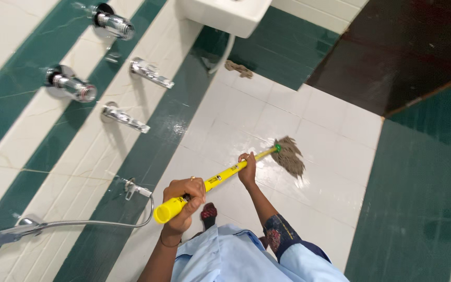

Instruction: The person mops the bathroom floor, pours a blue liquid cleaning solution from a bottle onto the tiles, and continues mopping around the toilet and sink area.

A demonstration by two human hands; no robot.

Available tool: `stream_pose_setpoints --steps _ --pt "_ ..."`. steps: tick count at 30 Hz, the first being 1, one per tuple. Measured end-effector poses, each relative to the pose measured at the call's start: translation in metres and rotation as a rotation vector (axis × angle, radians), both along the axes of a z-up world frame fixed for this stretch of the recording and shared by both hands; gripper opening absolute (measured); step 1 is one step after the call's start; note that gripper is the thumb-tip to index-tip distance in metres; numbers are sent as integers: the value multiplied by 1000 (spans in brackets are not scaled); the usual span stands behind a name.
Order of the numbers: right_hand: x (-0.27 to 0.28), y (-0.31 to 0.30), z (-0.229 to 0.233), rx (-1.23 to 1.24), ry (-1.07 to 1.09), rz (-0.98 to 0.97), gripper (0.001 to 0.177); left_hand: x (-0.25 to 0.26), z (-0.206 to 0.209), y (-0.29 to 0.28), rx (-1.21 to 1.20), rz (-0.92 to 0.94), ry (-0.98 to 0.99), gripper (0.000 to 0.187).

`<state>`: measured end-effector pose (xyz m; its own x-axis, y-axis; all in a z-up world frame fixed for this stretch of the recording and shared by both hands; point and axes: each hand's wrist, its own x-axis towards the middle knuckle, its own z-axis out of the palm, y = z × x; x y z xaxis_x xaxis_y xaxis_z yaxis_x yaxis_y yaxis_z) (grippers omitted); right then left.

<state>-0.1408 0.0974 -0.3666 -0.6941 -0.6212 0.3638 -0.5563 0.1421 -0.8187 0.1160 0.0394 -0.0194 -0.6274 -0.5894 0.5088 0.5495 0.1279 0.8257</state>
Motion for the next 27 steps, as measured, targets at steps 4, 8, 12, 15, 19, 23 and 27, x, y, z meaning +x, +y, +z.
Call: stream_pose_setpoints --steps 4,8,12,15,19,23,27 --pt "9 -72 0 -93 55 205 26 23 2 -14 -84 126 -50 33" --pt "23 -124 -1 -168 60 407 22 39 0 -15 -212 266 -139 30" --pt "44 -152 0 -27 44 518 20 50 0 -14 -296 360 -156 30" --pt "64 -153 1 -47 22 557 23 63 2 -9 -291 462 -138 30" --pt "88 -131 3 6 -15 603 30 80 5 6 -122 553 14 27" --pt "111 -91 6 64 20 650 32 98 8 13 -59 595 179 28" --pt "112 -34 11 212 -2 688 31 102 1 27 -12 559 283 35"
